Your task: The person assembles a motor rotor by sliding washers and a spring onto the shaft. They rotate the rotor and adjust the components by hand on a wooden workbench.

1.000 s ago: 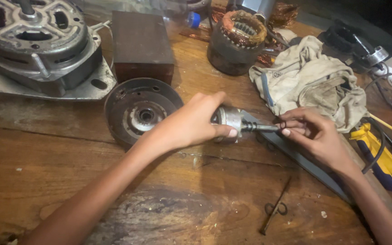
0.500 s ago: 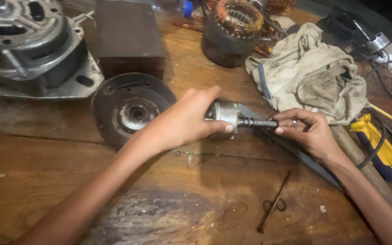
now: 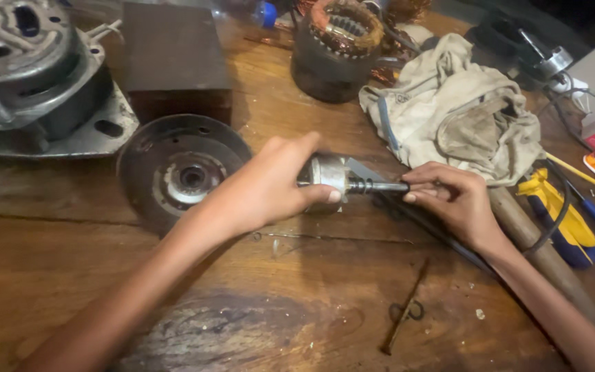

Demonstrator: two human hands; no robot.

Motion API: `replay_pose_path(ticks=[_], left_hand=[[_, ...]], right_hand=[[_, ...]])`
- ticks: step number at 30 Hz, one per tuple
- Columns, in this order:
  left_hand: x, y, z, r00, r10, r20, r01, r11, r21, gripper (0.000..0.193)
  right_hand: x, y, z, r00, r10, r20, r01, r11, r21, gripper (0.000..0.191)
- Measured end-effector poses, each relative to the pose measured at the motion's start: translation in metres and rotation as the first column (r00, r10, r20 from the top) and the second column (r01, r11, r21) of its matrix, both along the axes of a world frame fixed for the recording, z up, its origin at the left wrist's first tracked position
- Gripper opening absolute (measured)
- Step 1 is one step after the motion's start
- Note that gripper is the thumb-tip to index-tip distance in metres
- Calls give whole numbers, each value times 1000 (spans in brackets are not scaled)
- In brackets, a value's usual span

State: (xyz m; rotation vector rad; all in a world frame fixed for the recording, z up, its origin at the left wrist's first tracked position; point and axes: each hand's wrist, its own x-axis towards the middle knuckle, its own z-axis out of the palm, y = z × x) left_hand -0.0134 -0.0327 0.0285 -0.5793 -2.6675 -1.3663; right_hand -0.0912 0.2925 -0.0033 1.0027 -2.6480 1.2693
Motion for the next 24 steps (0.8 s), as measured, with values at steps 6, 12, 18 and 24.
replay_pose_path(ticks=[6,12,18,24], left_hand=[[-2,-1,-1,999,2,34,-2,1000,-2,53],[-1,3,0,1000,-11,-13,12,1000,5,50],[-2,5,1,999,-48,20,48,998,28,46],[-3,1,-2,997,9,-76,-5,999,52,53]], right_hand=[[4,-4,1,997,8,-83,-7,1000,20,26],[-14,3,-3,997,-10,71,10,1000,4,25],[-13,9,-7,998,-53,27,50,996,78,25],[-20,10,-8,972,-115,207,118,993,-2,29]])
